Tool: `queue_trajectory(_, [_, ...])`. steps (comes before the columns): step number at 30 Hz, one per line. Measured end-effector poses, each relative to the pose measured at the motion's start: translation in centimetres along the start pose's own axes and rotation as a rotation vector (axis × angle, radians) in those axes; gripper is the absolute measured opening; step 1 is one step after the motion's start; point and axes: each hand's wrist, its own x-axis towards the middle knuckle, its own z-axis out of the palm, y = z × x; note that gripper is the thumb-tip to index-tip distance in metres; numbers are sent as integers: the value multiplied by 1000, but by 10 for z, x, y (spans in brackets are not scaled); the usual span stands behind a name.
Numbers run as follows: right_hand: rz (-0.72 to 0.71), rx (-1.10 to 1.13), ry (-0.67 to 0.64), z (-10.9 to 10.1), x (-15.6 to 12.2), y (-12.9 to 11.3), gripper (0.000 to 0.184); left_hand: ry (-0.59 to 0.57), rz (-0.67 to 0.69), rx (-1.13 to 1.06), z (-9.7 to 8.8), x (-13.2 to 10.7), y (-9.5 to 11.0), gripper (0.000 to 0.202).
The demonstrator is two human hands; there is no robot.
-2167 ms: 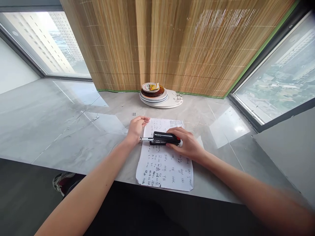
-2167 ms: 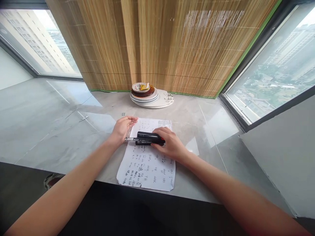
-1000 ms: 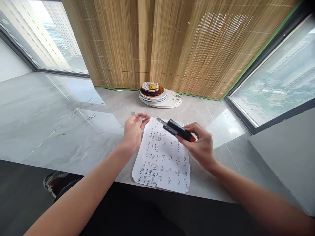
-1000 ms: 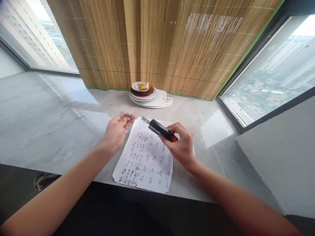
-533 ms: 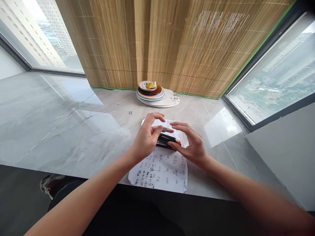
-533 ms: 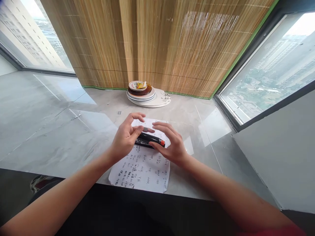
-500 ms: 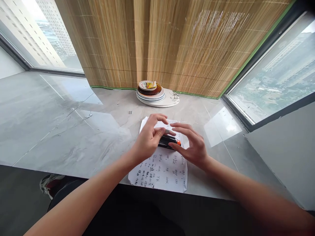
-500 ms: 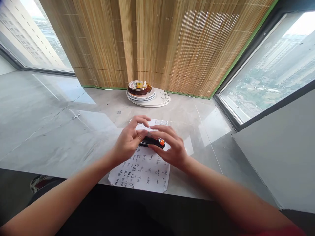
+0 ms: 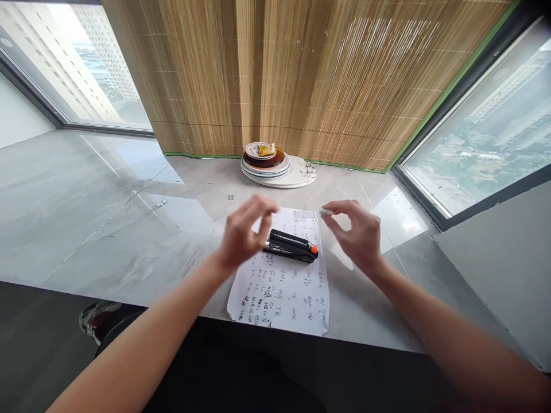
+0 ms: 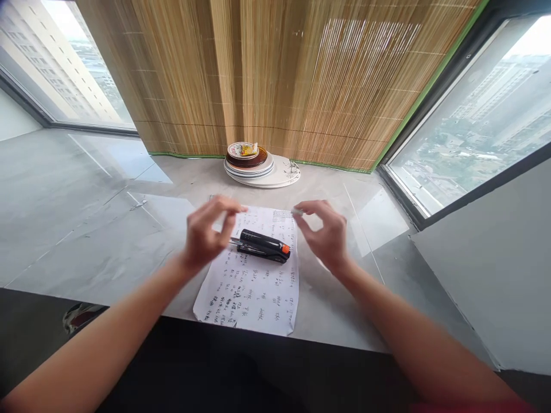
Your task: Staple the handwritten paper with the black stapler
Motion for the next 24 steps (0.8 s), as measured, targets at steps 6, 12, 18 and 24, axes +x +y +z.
queue_trajectory(6, [530, -111, 4, -11, 24, 84, 17, -148, -334, 468, -41, 4, -100, 34])
queue_trajectory(12, [537, -258, -101, -5, 25, 122, 24, -301, -466, 443, -35, -14, -145, 43])
queue_trajectory(18, [403, -163, 96, -3, 26, 98, 33, -282, -511, 408, -40, -13, -139, 34])
queue_trajectory(24, [80, 33, -36, 5, 5, 19, 19, -50, -675, 172, -41, -13, -123, 19])
